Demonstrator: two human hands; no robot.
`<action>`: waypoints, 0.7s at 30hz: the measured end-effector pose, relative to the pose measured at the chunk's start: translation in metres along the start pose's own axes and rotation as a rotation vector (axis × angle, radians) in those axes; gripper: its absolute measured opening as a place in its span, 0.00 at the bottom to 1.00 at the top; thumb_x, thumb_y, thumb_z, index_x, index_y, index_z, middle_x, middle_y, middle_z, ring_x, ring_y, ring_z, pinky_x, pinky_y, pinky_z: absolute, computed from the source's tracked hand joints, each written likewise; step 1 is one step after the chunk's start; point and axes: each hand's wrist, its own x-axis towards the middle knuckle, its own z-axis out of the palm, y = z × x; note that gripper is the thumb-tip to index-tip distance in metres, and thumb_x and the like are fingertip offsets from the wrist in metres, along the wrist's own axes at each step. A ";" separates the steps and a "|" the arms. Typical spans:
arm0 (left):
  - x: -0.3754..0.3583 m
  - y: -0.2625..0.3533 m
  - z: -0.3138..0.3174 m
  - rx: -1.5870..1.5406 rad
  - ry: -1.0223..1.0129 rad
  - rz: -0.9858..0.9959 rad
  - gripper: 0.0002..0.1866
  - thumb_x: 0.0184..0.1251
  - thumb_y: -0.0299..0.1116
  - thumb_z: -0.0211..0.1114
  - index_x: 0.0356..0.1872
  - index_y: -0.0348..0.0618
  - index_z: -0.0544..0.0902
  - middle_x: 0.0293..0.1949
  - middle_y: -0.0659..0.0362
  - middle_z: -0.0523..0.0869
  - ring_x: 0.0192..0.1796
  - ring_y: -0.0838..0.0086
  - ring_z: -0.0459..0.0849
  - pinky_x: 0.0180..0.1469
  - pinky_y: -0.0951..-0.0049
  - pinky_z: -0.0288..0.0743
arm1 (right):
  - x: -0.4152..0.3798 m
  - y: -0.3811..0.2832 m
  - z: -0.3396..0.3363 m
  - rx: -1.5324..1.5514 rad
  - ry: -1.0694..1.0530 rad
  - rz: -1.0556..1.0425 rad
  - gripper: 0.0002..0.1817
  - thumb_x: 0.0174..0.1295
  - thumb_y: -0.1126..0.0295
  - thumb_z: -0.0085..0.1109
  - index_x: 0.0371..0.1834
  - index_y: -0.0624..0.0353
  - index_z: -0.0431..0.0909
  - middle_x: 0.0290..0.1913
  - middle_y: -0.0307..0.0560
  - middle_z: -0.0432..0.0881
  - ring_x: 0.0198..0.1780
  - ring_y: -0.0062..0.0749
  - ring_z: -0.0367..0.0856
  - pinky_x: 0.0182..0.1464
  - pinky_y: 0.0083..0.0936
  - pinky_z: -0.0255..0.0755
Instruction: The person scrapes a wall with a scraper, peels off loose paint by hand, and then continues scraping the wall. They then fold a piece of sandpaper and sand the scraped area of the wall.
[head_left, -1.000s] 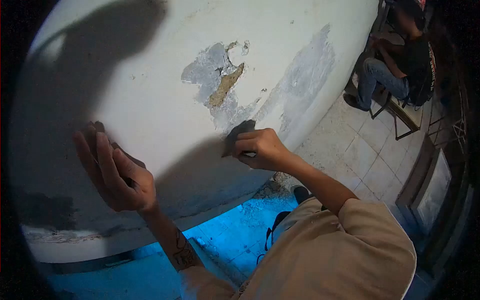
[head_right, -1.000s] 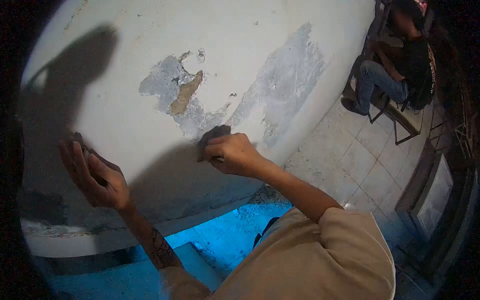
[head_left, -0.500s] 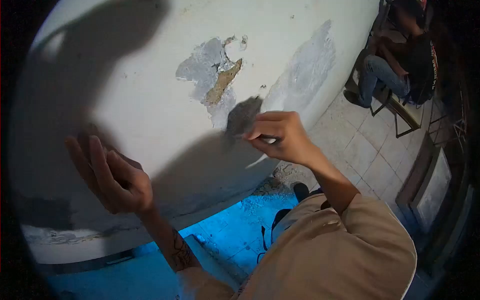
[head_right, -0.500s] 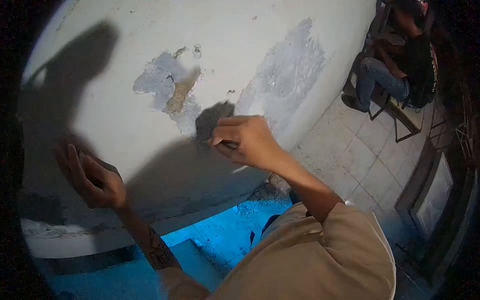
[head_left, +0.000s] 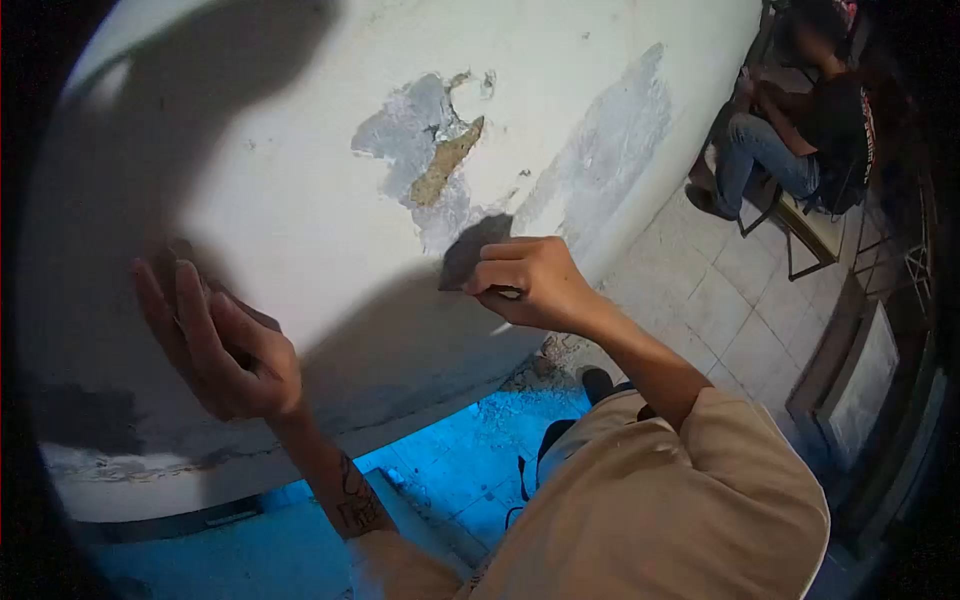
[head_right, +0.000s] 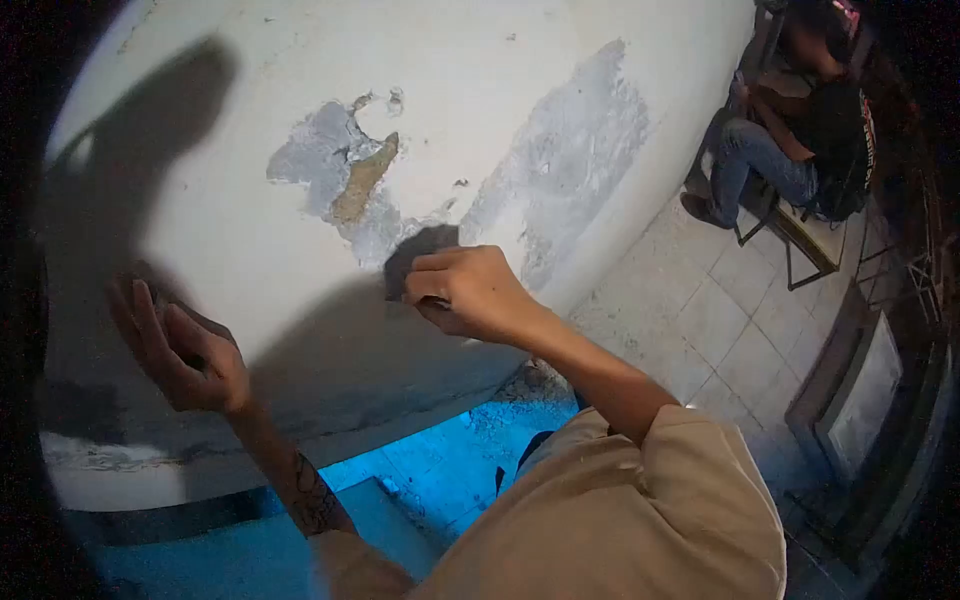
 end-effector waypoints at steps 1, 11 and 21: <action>0.000 -0.003 -0.001 0.074 -0.009 0.086 0.13 0.70 0.24 0.50 0.53 0.37 0.72 0.57 0.42 0.73 0.57 0.55 0.76 0.51 0.68 0.83 | 0.000 -0.001 -0.006 -0.001 0.005 0.007 0.07 0.43 0.79 0.67 0.20 0.56 0.77 0.19 0.39 0.74 0.23 0.30 0.76 0.23 0.25 0.67; 0.003 0.002 -0.004 0.028 -0.008 0.042 0.14 0.70 0.24 0.49 0.54 0.35 0.71 0.57 0.41 0.72 0.58 0.55 0.76 0.52 0.66 0.82 | -0.009 0.007 -0.014 0.091 0.022 0.040 0.07 0.42 0.79 0.67 0.21 0.56 0.77 0.21 0.37 0.76 0.23 0.29 0.76 0.23 0.25 0.66; 0.002 0.008 -0.008 -0.009 -0.022 -0.029 0.14 0.70 0.25 0.49 0.55 0.35 0.71 0.58 0.41 0.72 0.59 0.55 0.75 0.51 0.66 0.82 | -0.012 0.006 -0.020 0.122 -0.026 0.081 0.07 0.42 0.75 0.64 0.24 0.54 0.77 0.26 0.38 0.78 0.30 0.34 0.79 0.29 0.29 0.73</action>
